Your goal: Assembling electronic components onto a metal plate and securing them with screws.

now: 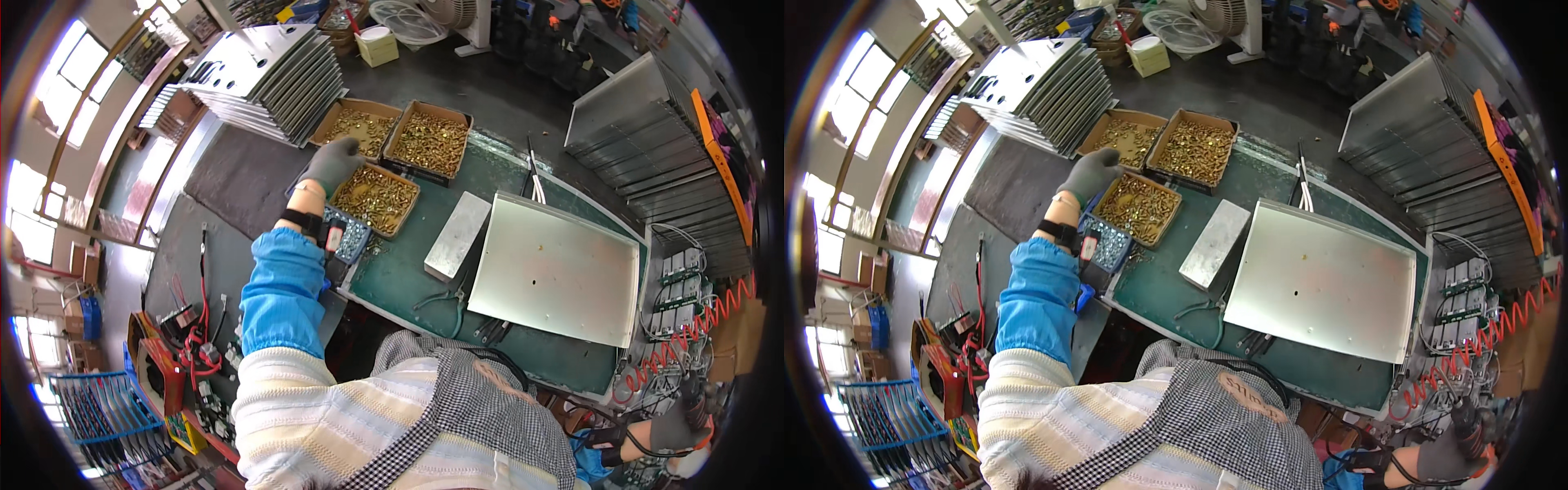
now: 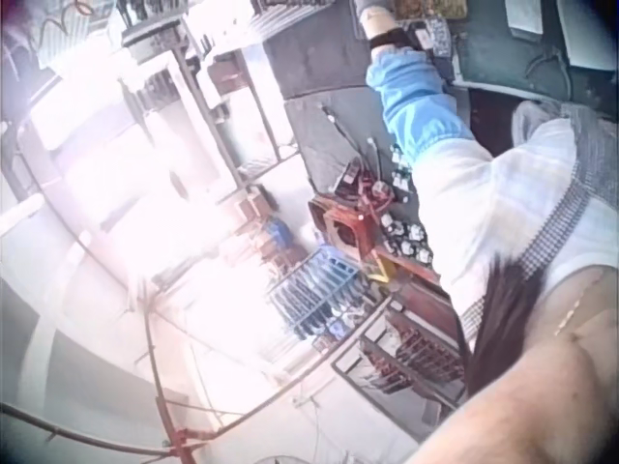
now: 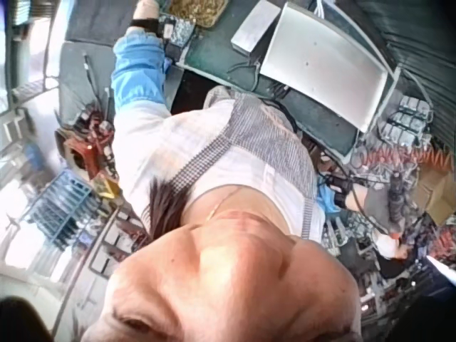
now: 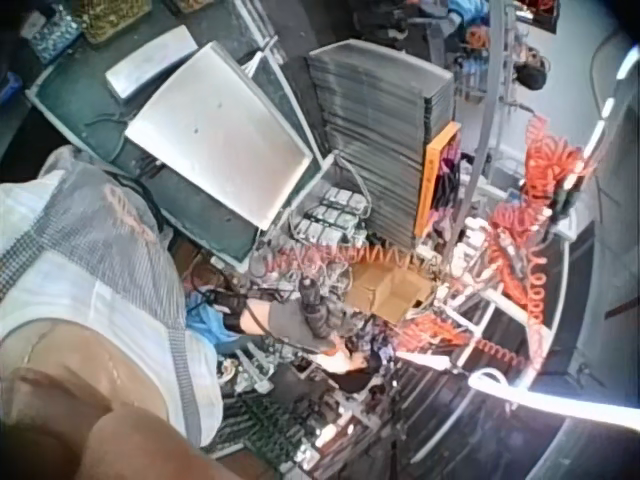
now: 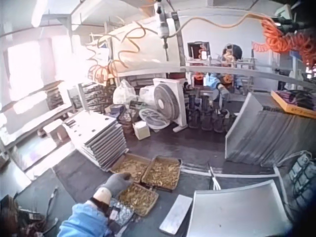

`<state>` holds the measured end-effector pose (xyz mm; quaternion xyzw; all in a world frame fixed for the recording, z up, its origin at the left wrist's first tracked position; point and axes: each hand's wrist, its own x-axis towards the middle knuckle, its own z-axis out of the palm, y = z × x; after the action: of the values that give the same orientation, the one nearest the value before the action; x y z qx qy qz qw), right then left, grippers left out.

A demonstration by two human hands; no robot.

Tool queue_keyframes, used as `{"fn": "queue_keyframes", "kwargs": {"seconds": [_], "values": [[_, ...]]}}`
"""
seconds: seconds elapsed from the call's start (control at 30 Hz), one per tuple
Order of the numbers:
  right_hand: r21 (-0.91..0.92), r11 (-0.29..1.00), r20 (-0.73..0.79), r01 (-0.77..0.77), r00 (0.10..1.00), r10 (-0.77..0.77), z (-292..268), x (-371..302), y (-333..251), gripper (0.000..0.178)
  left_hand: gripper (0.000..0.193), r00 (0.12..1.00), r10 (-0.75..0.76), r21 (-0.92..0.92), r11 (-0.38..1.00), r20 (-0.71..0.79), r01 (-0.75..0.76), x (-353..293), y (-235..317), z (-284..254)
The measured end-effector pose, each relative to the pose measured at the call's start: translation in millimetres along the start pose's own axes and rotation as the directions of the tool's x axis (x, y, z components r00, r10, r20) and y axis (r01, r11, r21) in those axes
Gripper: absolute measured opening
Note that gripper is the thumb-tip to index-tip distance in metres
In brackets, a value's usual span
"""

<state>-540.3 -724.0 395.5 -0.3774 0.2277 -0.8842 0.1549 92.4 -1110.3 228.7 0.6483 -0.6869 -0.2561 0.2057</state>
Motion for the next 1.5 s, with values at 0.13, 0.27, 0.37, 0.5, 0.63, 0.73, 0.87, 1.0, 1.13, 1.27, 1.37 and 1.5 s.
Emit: {"fn": "queue_keyframes", "kwargs": {"seconds": [0.13,0.27,0.37,0.5,0.63,0.73,0.87,1.0,1.13,1.27,1.37,1.5], "values": [[-0.068,0.996,-0.026,0.061,0.998,-0.063,13,-13,-29,0.057,0.044,0.945,0.212,0.0,0.976,0.25,-0.219,64,40,45],[-0.136,0.985,-0.051,0.107,0.992,-0.115,31,-35,-52,0.056,0.042,0.886,0.214,0.302,0.885,0.412,-0.354,103,69,95],[-0.196,0.971,-0.066,0.136,0.986,-0.152,54,-46,-67,0.055,0.035,0.856,0.145,0.462,0.79,0.497,-0.402,124,77,130],[-0.201,0.967,-0.132,0.16,0.973,-0.188,76,-55,-69,0.053,0.028,0.833,0.179,0.421,0.796,0.523,-0.435,132,63,144],[-0.493,0.852,-0.054,0.175,0.971,-0.231,79,-56,-50,0.051,0.031,0.912,0.229,0.284,0.9,0.341,-0.332,125,50,131],[-0.481,0.867,-0.084,0.134,0.977,-0.198,79,-53,-27,0.06,0.031,0.963,0.215,0.104,0.967,0.161,-0.234,104,61,116],[-0.381,0.92,-0.055,-0.091,0.996,0.076,99,-62,22,0.064,0.027,0.941,0.24,-0.556,0.828,0.237,-0.07,51,107,90],[-0.365,0.917,0.144,-0.159,0.964,0.225,132,-78,88,0.064,0.027,0.651,0.66,-0.777,0.606,0.374,-0.168,-40,168,86],[-0.234,0.958,0.296,-0.164,0.927,0.231,164,-83,115,0.06,0.025,0.469,0.646,-0.731,0.682,0.602,0.0,-96,214,104],[-0.219,0.963,0.318,-0.155,0.922,0.221,171,-86,117,0.065,0.025,0.472,0.651,-0.719,0.693,0.594,-0.052,-114,223,118],[-0.219,0.961,0.308,-0.167,0.923,0.231,163,-88,114,0.071,0.03,0.479,0.598,-0.737,0.652,0.643,0.175,-121,223,127],[-0.167,0.962,0.265,-0.215,0.93,0.254,152,-89,110,0.068,0.038,0.434,0.517,-0.674,0.552,0.738,0.49,-127,222,136]]}}
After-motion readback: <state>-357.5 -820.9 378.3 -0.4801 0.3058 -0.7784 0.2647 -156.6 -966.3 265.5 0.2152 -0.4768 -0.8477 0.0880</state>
